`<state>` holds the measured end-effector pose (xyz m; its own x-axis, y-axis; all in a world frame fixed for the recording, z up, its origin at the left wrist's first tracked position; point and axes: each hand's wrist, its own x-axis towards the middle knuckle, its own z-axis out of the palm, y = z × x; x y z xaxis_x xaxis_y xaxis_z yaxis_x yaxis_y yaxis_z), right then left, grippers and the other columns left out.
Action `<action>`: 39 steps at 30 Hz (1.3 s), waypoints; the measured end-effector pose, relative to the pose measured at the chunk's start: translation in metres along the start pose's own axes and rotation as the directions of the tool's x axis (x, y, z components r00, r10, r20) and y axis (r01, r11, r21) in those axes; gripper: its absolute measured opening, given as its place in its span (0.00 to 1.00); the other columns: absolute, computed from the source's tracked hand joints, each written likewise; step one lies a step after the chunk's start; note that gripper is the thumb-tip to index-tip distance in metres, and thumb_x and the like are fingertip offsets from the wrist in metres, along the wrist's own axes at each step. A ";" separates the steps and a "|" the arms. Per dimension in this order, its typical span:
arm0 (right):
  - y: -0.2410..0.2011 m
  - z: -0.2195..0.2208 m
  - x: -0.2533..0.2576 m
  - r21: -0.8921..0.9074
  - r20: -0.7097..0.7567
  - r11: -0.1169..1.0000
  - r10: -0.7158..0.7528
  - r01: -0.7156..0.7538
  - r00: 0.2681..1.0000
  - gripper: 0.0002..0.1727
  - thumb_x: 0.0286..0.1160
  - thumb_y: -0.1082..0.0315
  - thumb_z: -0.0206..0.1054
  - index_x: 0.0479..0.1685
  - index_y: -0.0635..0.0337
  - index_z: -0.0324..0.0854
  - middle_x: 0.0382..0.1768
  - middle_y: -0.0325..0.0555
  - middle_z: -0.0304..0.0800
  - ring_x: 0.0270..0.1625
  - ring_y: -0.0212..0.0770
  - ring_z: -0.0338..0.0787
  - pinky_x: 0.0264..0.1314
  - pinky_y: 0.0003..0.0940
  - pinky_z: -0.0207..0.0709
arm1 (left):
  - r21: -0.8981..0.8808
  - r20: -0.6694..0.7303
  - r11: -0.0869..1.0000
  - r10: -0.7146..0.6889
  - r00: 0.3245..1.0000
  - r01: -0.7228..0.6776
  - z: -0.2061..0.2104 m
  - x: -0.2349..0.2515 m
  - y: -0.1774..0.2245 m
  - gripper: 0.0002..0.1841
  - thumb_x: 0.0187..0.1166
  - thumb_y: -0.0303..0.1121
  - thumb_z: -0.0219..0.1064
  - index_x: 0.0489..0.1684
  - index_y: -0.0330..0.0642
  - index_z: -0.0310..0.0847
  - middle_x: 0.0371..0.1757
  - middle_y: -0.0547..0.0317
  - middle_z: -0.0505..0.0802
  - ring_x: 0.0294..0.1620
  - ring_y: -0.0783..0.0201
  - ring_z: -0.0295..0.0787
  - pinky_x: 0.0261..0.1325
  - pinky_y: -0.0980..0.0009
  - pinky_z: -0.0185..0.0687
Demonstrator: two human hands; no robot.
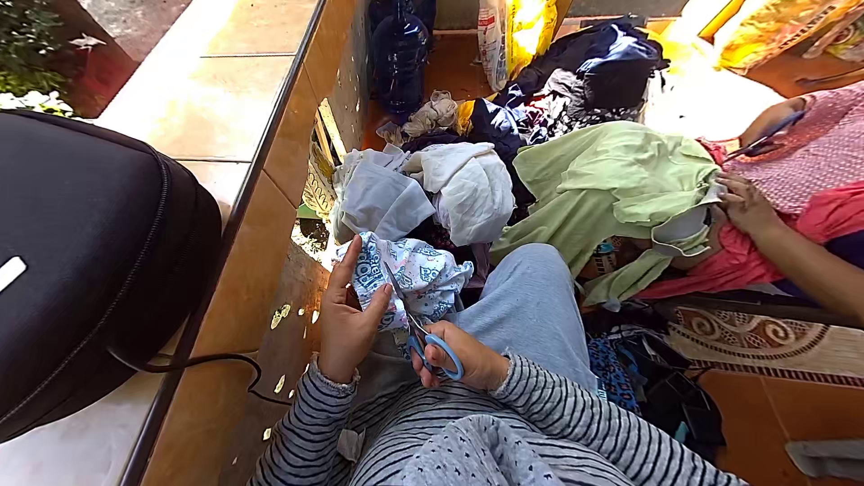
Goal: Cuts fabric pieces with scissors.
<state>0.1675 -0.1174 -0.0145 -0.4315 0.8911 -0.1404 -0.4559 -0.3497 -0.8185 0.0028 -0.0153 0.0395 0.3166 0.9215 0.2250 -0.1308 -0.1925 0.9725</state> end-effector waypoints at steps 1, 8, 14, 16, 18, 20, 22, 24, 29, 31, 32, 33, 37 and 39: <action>-0.001 0.000 0.001 -0.002 0.002 1.000 -0.010 0.010 1.000 0.28 0.62 0.32 0.76 0.32 0.48 0.82 0.26 0.30 0.91 0.26 0.25 0.89 0.30 0.20 0.82 | -0.008 0.002 1.000 0.010 1.000 -0.010 0.001 -0.001 0.001 0.41 0.66 0.17 0.72 0.87 0.27 0.59 0.76 0.47 0.84 0.62 0.65 0.91 0.62 0.69 0.91; -0.004 0.003 0.000 -0.010 -0.025 0.997 -0.071 0.071 0.997 0.26 0.62 0.35 0.77 0.27 0.48 0.84 0.22 0.28 0.89 0.22 0.23 0.86 0.24 0.18 0.78 | -0.052 -0.014 0.998 0.046 0.999 -0.047 0.003 -0.001 0.001 0.44 0.66 0.16 0.72 0.89 0.26 0.54 0.79 0.46 0.80 0.64 0.63 0.91 0.64 0.67 0.91; -0.006 0.001 -0.002 -0.019 -0.014 0.998 -0.054 0.054 0.998 0.25 0.63 0.35 0.77 0.30 0.48 0.83 0.23 0.28 0.90 0.23 0.23 0.87 0.26 0.18 0.80 | -0.039 0.028 0.997 0.065 0.997 -0.064 0.002 -0.002 0.001 0.47 0.65 0.17 0.74 0.90 0.26 0.50 0.80 0.47 0.79 0.65 0.64 0.90 0.65 0.68 0.90; -0.009 0.001 0.001 -0.008 -0.018 0.998 -0.067 0.067 0.998 0.29 0.62 0.31 0.75 0.32 0.49 0.83 0.24 0.30 0.90 0.24 0.25 0.88 0.27 0.20 0.81 | -0.039 0.062 0.997 0.069 0.996 -0.066 0.005 -0.004 0.000 0.48 0.65 0.17 0.74 0.90 0.25 0.48 0.80 0.46 0.79 0.66 0.64 0.90 0.66 0.68 0.90; -0.012 0.000 0.003 -0.007 -0.039 0.996 -0.085 0.084 0.996 0.31 0.60 0.28 0.74 0.33 0.49 0.82 0.25 0.30 0.90 0.24 0.25 0.87 0.28 0.20 0.81 | -0.035 0.087 0.997 0.075 0.993 -0.072 0.008 -0.006 0.000 0.48 0.64 0.18 0.74 0.90 0.24 0.48 0.81 0.44 0.78 0.67 0.63 0.88 0.68 0.68 0.89; -0.016 0.000 0.004 -0.011 -0.053 0.995 -0.097 0.097 0.994 0.31 0.58 0.28 0.76 0.33 0.49 0.82 0.25 0.29 0.89 0.24 0.25 0.86 0.27 0.20 0.80 | -0.029 0.102 0.996 0.082 0.991 -0.080 0.010 -0.007 0.000 0.48 0.64 0.18 0.75 0.89 0.22 0.48 0.82 0.43 0.77 0.68 0.64 0.88 0.68 0.68 0.88; -0.017 0.002 0.005 -0.008 -0.070 0.994 -0.112 0.112 0.991 0.28 0.58 0.32 0.78 0.30 0.48 0.84 0.23 0.27 0.89 0.22 0.23 0.85 0.25 0.18 0.79 | -0.039 0.104 0.996 0.090 0.991 -0.086 0.010 -0.007 0.000 0.48 0.65 0.18 0.75 0.89 0.22 0.48 0.81 0.43 0.77 0.68 0.63 0.88 0.68 0.67 0.89; -0.014 0.002 0.004 -0.024 -0.089 0.991 -0.132 0.130 0.987 0.25 0.60 0.35 0.79 0.28 0.47 0.85 0.21 0.26 0.88 0.20 0.21 0.84 0.23 0.17 0.77 | -0.042 0.081 0.994 0.107 0.991 -0.104 0.009 -0.007 0.002 0.44 0.67 0.20 0.74 0.87 0.21 0.53 0.78 0.46 0.81 0.66 0.64 0.89 0.67 0.68 0.89; -0.006 0.004 -0.001 -0.048 -0.097 0.993 -0.113 0.109 0.989 0.22 0.61 0.40 0.81 0.26 0.47 0.85 0.19 0.25 0.87 0.19 0.20 0.84 0.22 0.16 0.77 | -0.081 -0.092 0.991 0.096 0.991 -0.104 0.003 0.000 0.000 0.17 0.72 0.20 0.73 0.60 0.29 0.85 0.54 0.60 0.96 0.50 0.69 0.95 0.55 0.70 0.93; -0.005 0.002 -0.002 -0.049 -0.053 0.995 -0.090 0.088 0.995 0.23 0.62 0.39 0.80 0.29 0.48 0.85 0.22 0.27 0.89 0.21 0.21 0.86 0.25 0.16 0.79 | -0.097 -0.034 0.994 0.047 0.998 -0.051 -0.001 0.001 0.002 0.24 0.71 0.18 0.71 0.69 0.27 0.79 0.60 0.56 0.94 0.53 0.66 0.95 0.58 0.68 0.93; -0.006 0.001 -0.001 -0.050 -0.030 0.996 -0.081 0.079 0.996 0.24 0.62 0.37 0.79 0.31 0.48 0.84 0.23 0.27 0.89 0.23 0.22 0.86 0.26 0.17 0.79 | -0.096 -0.004 0.995 0.032 0.999 -0.033 -0.003 0.000 0.003 0.31 0.70 0.17 0.71 0.77 0.26 0.72 0.67 0.53 0.91 0.56 0.65 0.94 0.60 0.67 0.92; -0.006 0.000 -0.001 -0.048 -0.012 0.996 -0.078 0.078 0.997 0.26 0.62 0.35 0.78 0.32 0.49 0.83 0.24 0.27 0.89 0.24 0.23 0.87 0.27 0.18 0.80 | -0.089 0.014 0.996 0.025 1.000 -0.023 -0.003 0.000 0.004 0.36 0.69 0.16 0.71 0.83 0.26 0.65 0.71 0.51 0.88 0.59 0.64 0.93 0.62 0.67 0.92; -0.014 -0.001 0.004 -0.070 0.020 0.994 -0.083 0.085 0.996 0.29 0.62 0.31 0.75 0.35 0.49 0.82 0.26 0.27 0.89 0.25 0.23 0.87 0.29 0.18 0.80 | -0.058 0.064 0.997 0.063 0.996 -0.059 -0.001 -0.001 0.008 0.43 0.67 0.17 0.72 0.88 0.26 0.55 0.76 0.48 0.83 0.64 0.64 0.91 0.65 0.67 0.90; -0.017 0.000 0.006 -0.089 0.014 0.992 -0.090 0.091 0.996 0.31 0.60 0.29 0.75 0.35 0.49 0.81 0.25 0.27 0.89 0.25 0.23 0.86 0.28 0.19 0.79 | -0.040 0.096 0.997 0.076 0.992 -0.073 -0.001 -0.002 0.008 0.46 0.66 0.18 0.73 0.90 0.27 0.52 0.79 0.46 0.80 0.66 0.63 0.90 0.66 0.66 0.90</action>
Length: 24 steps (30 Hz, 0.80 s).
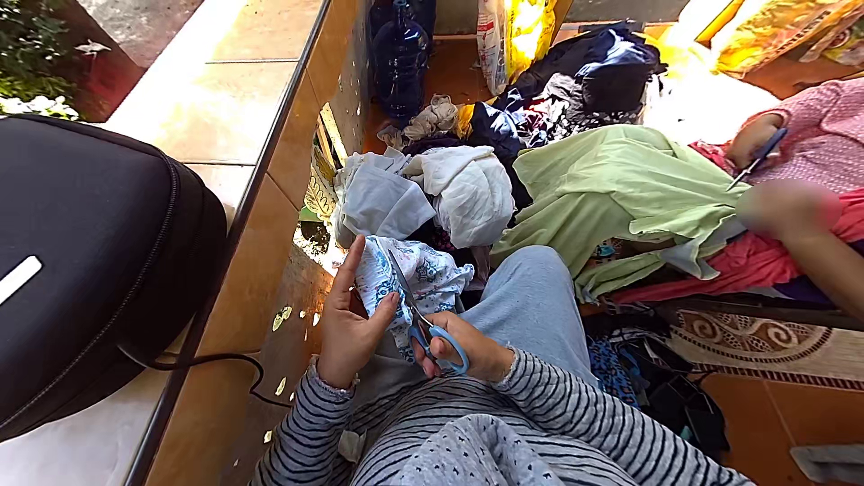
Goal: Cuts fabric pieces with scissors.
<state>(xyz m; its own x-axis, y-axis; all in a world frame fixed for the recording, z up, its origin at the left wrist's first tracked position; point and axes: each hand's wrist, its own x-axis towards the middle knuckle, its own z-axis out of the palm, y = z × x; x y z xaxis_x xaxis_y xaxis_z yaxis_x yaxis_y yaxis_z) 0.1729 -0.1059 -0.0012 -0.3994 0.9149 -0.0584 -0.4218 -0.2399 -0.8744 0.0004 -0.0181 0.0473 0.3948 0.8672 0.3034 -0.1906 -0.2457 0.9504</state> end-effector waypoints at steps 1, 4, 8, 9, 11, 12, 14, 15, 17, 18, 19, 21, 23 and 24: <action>-0.001 0.000 0.001 0.000 -0.001 1.000 -0.005 0.005 1.000 0.31 0.60 0.29 0.75 0.35 0.49 0.81 0.25 0.27 0.89 0.25 0.23 0.86 0.28 0.18 0.79 | 0.009 0.009 1.000 0.000 1.000 0.000 0.000 0.000 0.000 0.47 0.66 0.18 0.73 0.90 0.27 0.51 0.80 0.45 0.80 0.66 0.62 0.89 0.66 0.67 0.90; 0.000 0.001 0.000 0.015 -0.015 1.000 -0.023 0.023 1.000 0.27 0.61 0.33 0.77 0.31 0.48 0.83 0.22 0.26 0.88 0.23 0.21 0.84 0.26 0.17 0.77 | 0.015 0.018 1.000 -0.006 1.000 0.005 -0.002 0.001 0.002 0.47 0.66 0.19 0.73 0.90 0.28 0.50 0.79 0.46 0.80 0.67 0.63 0.89 0.67 0.67 0.89; 0.006 0.002 -0.005 0.011 -0.069 1.000 -0.009 0.010 0.998 0.22 0.61 0.40 0.81 0.25 0.47 0.84 0.19 0.24 0.86 0.20 0.19 0.83 0.22 0.15 0.77 | -0.013 -0.096 1.000 -0.009 0.995 0.007 -0.011 0.005 0.001 0.33 0.72 0.22 0.73 0.81 0.28 0.69 0.66 0.55 0.91 0.57 0.67 0.93 0.61 0.69 0.91; 0.008 0.001 -0.007 0.004 -0.053 1.000 0.006 -0.006 0.999 0.22 0.60 0.39 0.82 0.25 0.47 0.84 0.20 0.24 0.87 0.20 0.20 0.84 0.23 0.16 0.78 | -0.038 -0.132 0.999 -0.012 0.991 0.008 -0.014 0.006 -0.001 0.28 0.74 0.23 0.72 0.76 0.29 0.74 0.60 0.57 0.94 0.53 0.68 0.94 0.59 0.70 0.91; 0.010 -0.003 -0.010 -0.044 0.032 0.997 0.061 -0.060 0.998 0.25 0.60 0.36 0.80 0.30 0.47 0.83 0.24 0.25 0.89 0.24 0.20 0.86 0.27 0.16 0.79 | -0.070 -0.194 0.997 -0.030 0.981 0.017 -0.016 0.007 -0.003 0.19 0.75 0.22 0.72 0.65 0.30 0.84 0.51 0.58 0.97 0.49 0.67 0.95 0.56 0.69 0.92; 0.010 -0.008 -0.012 -0.080 0.101 0.993 0.098 -0.090 0.990 0.27 0.61 0.33 0.77 0.34 0.47 0.82 0.26 0.25 0.90 0.26 0.21 0.87 0.30 0.17 0.80 | -0.070 -0.211 0.997 -0.032 0.977 0.018 -0.016 0.007 -0.003 0.16 0.74 0.22 0.72 0.60 0.32 0.87 0.49 0.59 0.97 0.48 0.68 0.95 0.56 0.70 0.92; 0.010 -0.024 -0.017 -0.149 0.265 0.983 0.148 -0.111 0.953 0.29 0.63 0.31 0.75 0.35 0.49 0.81 0.28 0.25 0.90 0.29 0.21 0.88 0.31 0.17 0.81 | -0.087 -0.220 0.996 -0.038 0.975 0.019 -0.018 0.009 -0.003 0.16 0.72 0.20 0.72 0.59 0.32 0.87 0.49 0.59 0.97 0.47 0.67 0.96 0.55 0.69 0.93; 0.010 -0.035 -0.019 -0.154 0.340 0.983 0.150 -0.103 0.928 0.28 0.64 0.33 0.75 0.34 0.50 0.82 0.27 0.26 0.90 0.29 0.21 0.88 0.32 0.18 0.81 | -0.096 -0.218 0.995 -0.047 0.975 0.027 -0.020 0.009 -0.002 0.19 0.71 0.19 0.72 0.62 0.32 0.85 0.50 0.59 0.97 0.48 0.67 0.95 0.55 0.68 0.93; 0.009 -0.053 -0.022 -0.065 0.351 0.997 0.055 -0.034 0.935 0.22 0.66 0.37 0.76 0.32 0.45 0.85 0.27 0.26 0.91 0.30 0.23 0.90 0.36 0.21 0.83 | -0.103 -0.194 0.993 -0.073 0.978 0.054 -0.023 0.010 -0.001 0.25 0.71 0.20 0.72 0.71 0.33 0.80 0.57 0.58 0.95 0.52 0.66 0.94 0.57 0.67 0.92; 0.007 -0.056 -0.022 0.005 0.259 0.999 -0.039 0.039 0.965 0.18 0.68 0.40 0.76 0.35 0.43 0.88 0.29 0.27 0.91 0.32 0.25 0.90 0.39 0.24 0.85 | -0.106 -0.164 0.992 -0.090 0.982 0.073 -0.023 0.009 0.000 0.29 0.70 0.21 0.72 0.76 0.34 0.77 0.61 0.56 0.93 0.54 0.65 0.94 0.59 0.67 0.92; 0.001 -0.054 -0.019 0.015 0.096 0.992 -0.127 0.126 0.987 0.15 0.69 0.44 0.76 0.38 0.43 0.88 0.30 0.28 0.91 0.33 0.26 0.90 0.40 0.26 0.85 | -0.108 -0.121 0.990 -0.107 0.987 0.094 -0.022 0.009 0.001 0.32 0.69 0.22 0.73 0.79 0.33 0.73 0.64 0.54 0.91 0.56 0.64 0.93 0.60 0.66 0.91; -0.014 -0.048 -0.004 -0.147 -0.242 0.955 -0.287 0.257 0.927 0.12 0.67 0.60 0.79 0.44 0.53 0.85 0.39 0.34 0.94 0.38 0.29 0.91 0.41 0.28 0.86 | -0.100 0.001 0.985 -0.138 0.990 0.138 -0.015 0.005 0.008 0.38 0.67 0.21 0.72 0.84 0.30 0.65 0.70 0.51 0.88 0.60 0.64 0.91 0.64 0.66 0.90; -0.029 -0.049 0.012 -0.408 -0.340 0.881 -0.389 0.239 0.856 0.23 0.64 0.68 0.77 0.59 0.65 0.78 0.56 0.41 0.91 0.51 0.32 0.92 0.50 0.28 0.88 | -0.067 0.179 0.986 -0.137 0.974 0.151 -0.006 0.002 0.017 0.42 0.66 0.20 0.72 0.86 0.26 0.59 0.77 0.48 0.83 0.65 0.64 0.89 0.68 0.66 0.88; -0.032 -0.050 0.019 -0.500 -0.344 0.842 -0.410 0.204 0.845 0.26 0.63 0.68 0.78 0.61 0.67 0.76 0.60 0.43 0.89 0.53 0.31 0.91 0.51 0.27 0.87 | -0.065 0.260 0.987 -0.128 0.957 0.149 -0.004 0.001 0.019 0.41 0.66 0.20 0.72 0.86 0.25 0.60 0.79 0.47 0.81 0.68 0.64 0.87 0.70 0.67 0.86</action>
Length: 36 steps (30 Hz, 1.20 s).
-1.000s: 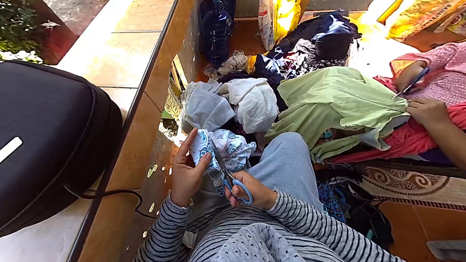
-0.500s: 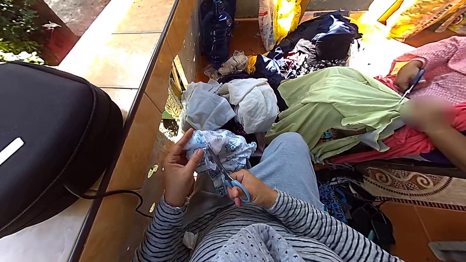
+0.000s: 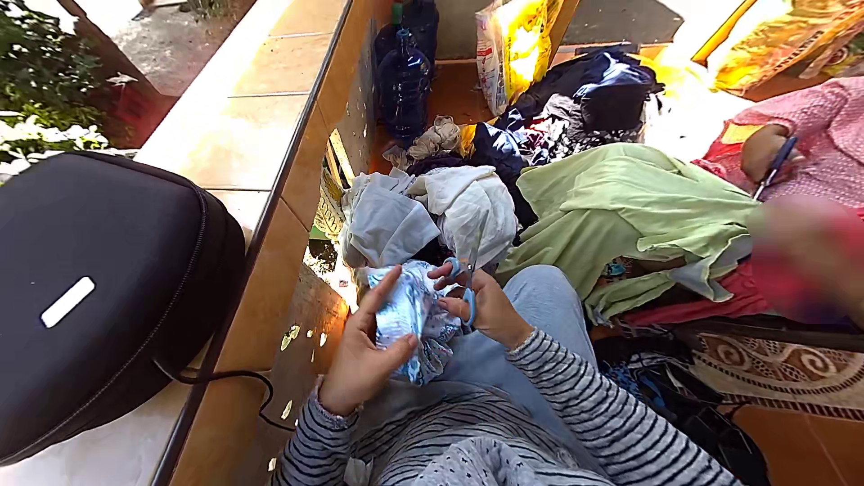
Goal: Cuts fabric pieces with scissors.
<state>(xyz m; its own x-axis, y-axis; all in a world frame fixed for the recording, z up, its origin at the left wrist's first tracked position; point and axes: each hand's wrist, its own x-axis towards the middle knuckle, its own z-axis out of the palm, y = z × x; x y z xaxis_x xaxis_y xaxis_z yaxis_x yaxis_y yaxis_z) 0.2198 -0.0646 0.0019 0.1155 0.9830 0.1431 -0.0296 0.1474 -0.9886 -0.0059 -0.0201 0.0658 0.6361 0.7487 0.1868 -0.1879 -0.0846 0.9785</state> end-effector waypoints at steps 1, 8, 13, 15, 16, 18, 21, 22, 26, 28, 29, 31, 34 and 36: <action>0.001 0.002 0.006 -0.076 0.000 0.997 0.002 -0.002 1.000 0.26 0.62 0.68 0.79 0.60 0.68 0.78 0.56 0.42 0.90 0.52 0.30 0.91 0.50 0.27 0.87 | -0.013 0.054 1.000 0.001 0.999 -0.001 0.002 0.000 0.001 0.39 0.67 0.20 0.72 0.84 0.25 0.63 0.79 0.48 0.82 0.68 0.65 0.87 0.71 0.67 0.86; 0.019 0.005 0.015 -0.323 -0.062 0.942 0.078 -0.094 0.995 0.14 0.61 0.67 0.75 0.42 0.65 0.82 0.31 0.40 0.87 0.31 0.28 0.85 0.37 0.28 0.81 | 0.059 -0.282 0.997 0.057 0.958 -0.042 -0.016 0.002 -0.004 0.25 0.69 0.18 0.71 0.69 0.26 0.81 0.62 0.53 0.94 0.55 0.69 0.94 0.62 0.70 0.90; -0.025 -0.004 0.002 -0.399 -0.273 0.865 -0.428 0.304 0.862 0.10 0.63 0.69 0.75 0.41 0.62 0.83 0.35 0.33 0.92 0.36 0.18 0.88 0.40 0.16 0.85 | 0.302 -0.380 0.877 0.470 0.797 -0.374 -0.018 -0.001 0.009 0.33 0.70 0.23 0.77 0.80 0.40 0.76 0.77 0.63 0.86 0.72 0.68 0.86 0.75 0.67 0.84; -0.034 -0.007 -0.006 -0.445 -0.265 0.803 -0.541 0.396 0.798 0.10 0.67 0.67 0.75 0.44 0.55 0.81 0.38 0.28 0.92 0.41 0.15 0.88 0.45 0.12 0.85 | 0.322 -0.350 0.861 0.494 0.795 -0.393 -0.016 0.000 0.008 0.34 0.70 0.24 0.77 0.82 0.40 0.74 0.79 0.62 0.84 0.73 0.67 0.85 0.75 0.67 0.83; -0.032 -0.009 -0.011 -0.486 -0.256 0.803 -0.509 0.346 0.822 0.11 0.66 0.67 0.76 0.43 0.55 0.81 0.37 0.29 0.91 0.39 0.16 0.88 0.44 0.14 0.85 | 0.321 -0.347 0.882 0.449 0.823 -0.346 -0.017 0.001 0.003 0.35 0.69 0.22 0.77 0.82 0.33 0.72 0.79 0.56 0.84 0.71 0.67 0.86 0.74 0.67 0.85; -0.020 -0.014 -0.021 -0.559 -0.194 0.829 -0.146 0.013 0.970 0.13 0.61 0.67 0.77 0.40 0.65 0.84 0.30 0.43 0.89 0.30 0.34 0.87 0.35 0.35 0.84 | 0.269 -0.357 0.952 0.237 0.904 -0.144 -0.023 0.005 -0.012 0.39 0.65 0.20 0.75 0.82 0.24 0.66 0.76 0.45 0.84 0.64 0.67 0.90 0.66 0.70 0.89; 0.004 -0.013 -0.035 -0.484 -0.039 0.810 0.357 -0.330 0.933 0.18 0.62 0.63 0.79 0.45 0.66 0.84 0.32 0.49 0.87 0.34 0.42 0.86 0.41 0.46 0.81 | 0.147 -0.319 0.987 -0.020 0.948 0.071 -0.028 0.006 -0.023 0.41 0.64 0.18 0.73 0.85 0.25 0.63 0.78 0.42 0.81 0.61 0.65 0.92 0.63 0.68 0.90; 0.006 -0.009 -0.044 -0.408 0.012 0.850 0.370 -0.333 0.929 0.20 0.62 0.59 0.80 0.45 0.64 0.84 0.32 0.42 0.88 0.33 0.35 0.86 0.39 0.37 0.82 | 0.138 -0.307 0.987 -0.041 0.951 0.087 -0.029 0.007 -0.023 0.41 0.65 0.18 0.73 0.85 0.26 0.62 0.79 0.42 0.81 0.62 0.64 0.92 0.63 0.67 0.91; -0.004 0.005 -0.069 -0.028 0.425 0.927 0.350 -0.375 0.835 0.30 0.65 0.33 0.74 0.45 0.52 0.83 0.36 0.26 0.92 0.34 0.19 0.88 0.36 0.18 0.81 | 0.103 -0.270 0.993 -0.031 0.962 0.060 -0.033 0.008 -0.019 0.41 0.65 0.18 0.71 0.86 0.27 0.60 0.75 0.43 0.84 0.61 0.63 0.92 0.64 0.66 0.90; -0.007 0.008 -0.070 0.000 0.575 0.879 0.390 -0.477 0.719 0.31 0.62 0.28 0.73 0.39 0.48 0.83 0.29 0.24 0.91 0.27 0.18 0.85 0.28 0.16 0.77 | 0.084 -0.269 0.995 -0.020 0.963 0.044 -0.033 0.009 -0.018 0.42 0.65 0.17 0.71 0.87 0.28 0.59 0.74 0.44 0.84 0.61 0.63 0.92 0.63 0.66 0.90; -0.007 0.009 -0.069 -0.015 0.617 0.856 0.414 -0.516 0.669 0.30 0.62 0.28 0.72 0.37 0.47 0.82 0.27 0.23 0.90 0.25 0.18 0.84 0.26 0.15 0.75 | 0.078 -0.272 0.996 -0.022 0.962 0.045 -0.032 0.009 -0.017 0.43 0.64 0.17 0.71 0.88 0.28 0.59 0.74 0.44 0.85 0.60 0.63 0.92 0.63 0.66 0.90; -0.006 0.011 -0.067 -0.004 0.656 0.830 0.424 -0.558 0.625 0.29 0.64 0.28 0.71 0.34 0.46 0.82 0.25 0.24 0.90 0.23 0.19 0.83 0.23 0.15 0.73 | 0.080 -0.268 0.996 -0.028 0.963 0.051 -0.032 0.008 -0.015 0.43 0.64 0.18 0.71 0.88 0.30 0.58 0.73 0.45 0.85 0.60 0.62 0.92 0.63 0.66 0.90; -0.005 0.016 -0.061 0.085 0.650 0.828 0.376 -0.555 0.660 0.28 0.65 0.29 0.72 0.34 0.46 0.82 0.26 0.26 0.90 0.22 0.18 0.82 0.22 0.14 0.71 | 0.068 -0.242 0.997 -0.023 0.970 0.041 -0.028 0.007 -0.012 0.44 0.64 0.16 0.71 0.89 0.31 0.57 0.74 0.45 0.85 0.61 0.62 0.92 0.63 0.66 0.91; -0.009 0.021 -0.056 0.148 0.631 0.834 0.335 -0.532 0.700 0.28 0.66 0.31 0.72 0.37 0.47 0.81 0.28 0.26 0.90 0.23 0.19 0.82 0.23 0.14 0.72 | 0.069 -0.220 0.997 -0.024 0.975 0.040 -0.022 0.007 -0.010 0.44 0.64 0.15 0.71 0.89 0.30 0.56 0.75 0.44 0.84 0.61 0.62 0.92 0.63 0.66 0.91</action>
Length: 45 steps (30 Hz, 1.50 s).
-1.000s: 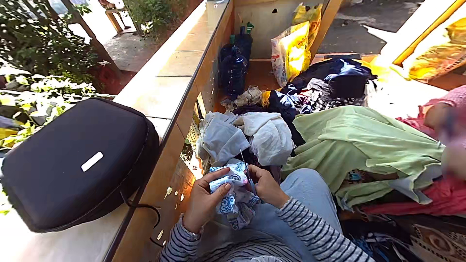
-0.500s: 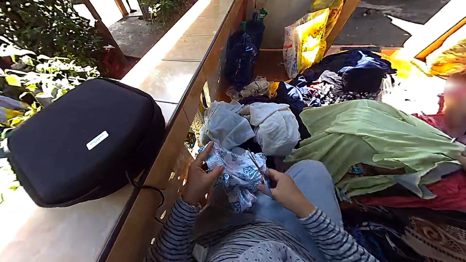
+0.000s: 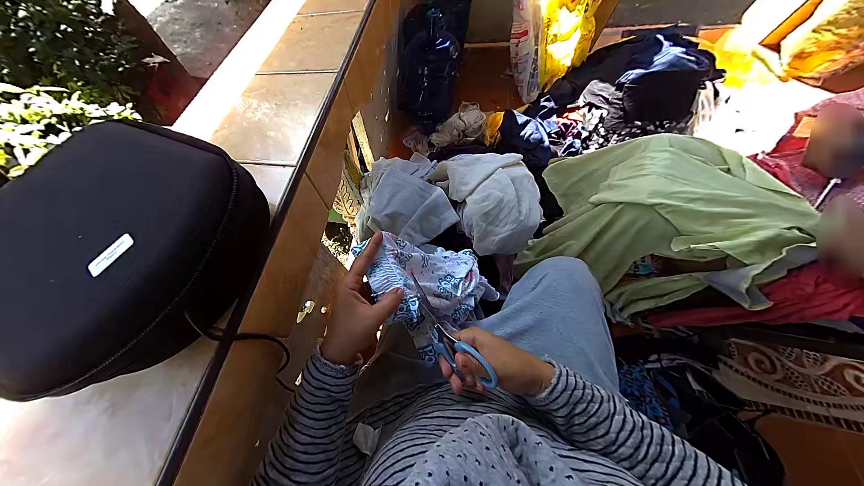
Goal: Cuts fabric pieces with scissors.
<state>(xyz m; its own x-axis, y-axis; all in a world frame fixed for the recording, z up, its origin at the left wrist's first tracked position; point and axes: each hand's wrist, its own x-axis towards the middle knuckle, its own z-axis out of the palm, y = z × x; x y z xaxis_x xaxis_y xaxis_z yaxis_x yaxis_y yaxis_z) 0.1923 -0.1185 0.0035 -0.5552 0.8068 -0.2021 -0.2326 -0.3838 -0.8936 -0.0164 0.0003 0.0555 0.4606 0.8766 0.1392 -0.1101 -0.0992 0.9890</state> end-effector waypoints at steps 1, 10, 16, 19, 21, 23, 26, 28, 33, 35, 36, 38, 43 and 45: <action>-0.003 0.002 0.003 0.006 -0.009 1.000 -0.019 0.019 1.000 0.29 0.65 0.30 0.72 0.38 0.47 0.81 0.28 0.26 0.90 0.24 0.19 0.83 0.24 0.14 0.73 | 0.008 0.007 1.000 -0.004 1.000 0.004 0.003 -0.001 0.002 0.44 0.64 0.15 0.71 0.89 0.29 0.56 0.75 0.45 0.84 0.60 0.62 0.92 0.63 0.66 0.91; -0.003 0.022 0.009 0.066 -0.209 0.989 -0.118 0.134 0.971 0.24 0.59 0.36 0.80 0.27 0.46 0.83 0.21 0.24 0.88 0.21 0.19 0.84 0.24 0.15 0.77 | -0.011 -0.026 0.996 0.091 0.995 -0.092 0.012 -0.004 0.000 0.45 0.64 0.16 0.71 0.89 0.28 0.54 0.76 0.46 0.83 0.62 0.63 0.91 0.64 0.66 0.90; -0.006 0.020 0.012 0.118 -0.188 0.982 -0.123 0.147 0.974 0.26 0.59 0.34 0.79 0.30 0.47 0.83 0.23 0.26 0.89 0.21 0.18 0.83 0.23 0.14 0.74 | -0.019 0.032 0.995 0.099 0.995 -0.099 0.016 -0.006 0.001 0.47 0.64 0.16 0.71 0.91 0.28 0.50 0.77 0.45 0.82 0.65 0.63 0.90 0.67 0.66 0.89; -0.008 0.016 0.016 0.149 -0.180 0.975 -0.136 0.164 0.974 0.27 0.59 0.33 0.78 0.30 0.48 0.83 0.23 0.27 0.89 0.20 0.19 0.81 0.22 0.13 0.72 | -0.013 0.060 0.993 0.117 0.991 -0.117 0.019 -0.007 -0.001 0.48 0.63 0.16 0.72 0.91 0.27 0.49 0.80 0.44 0.79 0.67 0.63 0.89 0.68 0.66 0.88; -0.009 0.017 0.016 0.126 -0.206 0.977 -0.141 0.169 0.968 0.25 0.59 0.34 0.79 0.29 0.47 0.83 0.23 0.26 0.89 0.21 0.18 0.82 0.22 0.13 0.73 | -0.005 0.068 0.992 0.129 0.989 -0.129 0.020 -0.008 -0.001 0.48 0.63 0.15 0.72 0.91 0.26 0.49 0.80 0.43 0.78 0.67 0.63 0.88 0.68 0.66 0.88; -0.008 0.020 0.016 0.098 -0.256 0.979 -0.146 0.176 0.956 0.23 0.59 0.37 0.81 0.26 0.46 0.84 0.21 0.25 0.88 0.21 0.19 0.83 0.23 0.14 0.75 | -0.008 0.060 0.990 0.141 0.988 -0.140 0.020 -0.007 -0.002 0.46 0.65 0.16 0.71 0.90 0.25 0.51 0.79 0.44 0.79 0.66 0.63 0.89 0.68 0.66 0.88; -0.002 0.023 0.014 0.087 -0.287 0.980 -0.145 0.176 0.947 0.21 0.60 0.41 0.82 0.25 0.47 0.84 0.20 0.25 0.87 0.20 0.20 0.84 0.24 0.15 0.77 | 0.002 -0.073 0.987 0.160 0.984 -0.161 0.021 -0.006 -0.004 0.29 0.73 0.22 0.72 0.76 0.25 0.74 0.69 0.48 0.90 0.60 0.64 0.92 0.64 0.67 0.90; 0.000 0.025 0.013 0.102 -0.263 0.984 -0.117 0.149 0.958 0.21 0.60 0.42 0.82 0.26 0.48 0.84 0.20 0.25 0.88 0.21 0.21 0.85 0.25 0.16 0.79 | 0.007 -0.162 0.986 0.163 0.973 -0.164 0.021 -0.005 -0.006 0.19 0.73 0.21 0.72 0.63 0.28 0.85 0.59 0.53 0.95 0.55 0.66 0.94 0.60 0.69 0.91; 0.004 0.023 0.012 0.177 -0.186 0.969 -0.141 0.174 0.972 0.24 0.61 0.37 0.79 0.31 0.48 0.84 0.24 0.28 0.90 0.22 0.20 0.85 0.26 0.15 0.77 | -0.024 -0.095 0.995 0.097 0.991 -0.099 0.021 -0.006 -0.006 0.40 0.68 0.20 0.75 0.85 0.28 0.63 0.74 0.48 0.85 0.63 0.63 0.91 0.66 0.67 0.90; 0.002 0.021 0.014 0.183 -0.173 0.965 -0.154 0.185 0.973 0.25 0.61 0.35 0.78 0.31 0.48 0.84 0.25 0.28 0.90 0.22 0.19 0.84 0.25 0.14 0.75 | -0.014 -0.066 0.995 0.101 0.993 -0.102 0.024 -0.007 -0.006 0.45 0.66 0.21 0.77 0.88 0.27 0.56 0.78 0.46 0.81 0.65 0.63 0.90 0.67 0.67 0.89; 0.000 0.020 0.015 0.180 -0.176 0.966 -0.152 0.184 0.972 0.26 0.61 0.35 0.78 0.31 0.48 0.83 0.24 0.27 0.89 0.22 0.19 0.83 0.24 0.14 0.74 | -0.007 -0.045 0.994 0.108 0.993 -0.108 0.025 -0.007 -0.006 0.46 0.66 0.20 0.77 0.89 0.27 0.54 0.79 0.45 0.80 0.66 0.62 0.89 0.67 0.66 0.89; -0.003 0.020 0.015 0.176 -0.189 0.966 -0.154 0.188 0.970 0.26 0.61 0.34 0.78 0.30 0.48 0.83 0.23 0.27 0.89 0.21 0.19 0.82 0.23 0.14 0.73 | 0.002 -0.018 0.992 0.125 0.992 -0.125 0.026 -0.008 -0.007 0.47 0.66 0.21 0.77 0.89 0.27 0.53 0.79 0.44 0.79 0.67 0.61 0.89 0.68 0.66 0.89; 0.000 0.023 0.015 0.131 -0.261 0.968 -0.175 0.214 0.950 0.22 0.60 0.39 0.81 0.26 0.47 0.85 0.22 0.25 0.89 0.21 0.19 0.84 0.25 0.15 0.78 | 0.025 -0.008 0.991 0.129 0.992 -0.129 0.024 -0.008 -0.009 0.48 0.65 0.22 0.78 0.89 0.28 0.53 0.79 0.44 0.79 0.68 0.61 0.88 0.69 0.66 0.88; 0.002 0.024 0.015 0.132 -0.269 0.967 -0.179 0.220 0.946 0.23 0.60 0.39 0.81 0.27 0.47 0.85 0.22 0.26 0.89 0.21 0.20 0.85 0.25 0.15 0.78 | 0.026 0.006 0.993 0.118 0.993 -0.118 0.023 -0.008 -0.009 0.49 0.65 0.22 0.79 0.90 0.28 0.52 0.79 0.43 0.79 0.68 0.61 0.88 0.68 0.66 0.89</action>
<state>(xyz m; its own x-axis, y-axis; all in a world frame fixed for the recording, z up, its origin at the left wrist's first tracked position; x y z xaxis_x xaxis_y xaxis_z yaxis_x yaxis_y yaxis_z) 0.1646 -0.1183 0.0079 -0.2691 0.9530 -0.1395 -0.4523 -0.2529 -0.8553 0.0014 -0.0168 0.0463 0.4493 0.8562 0.2550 -0.1405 -0.2142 0.9666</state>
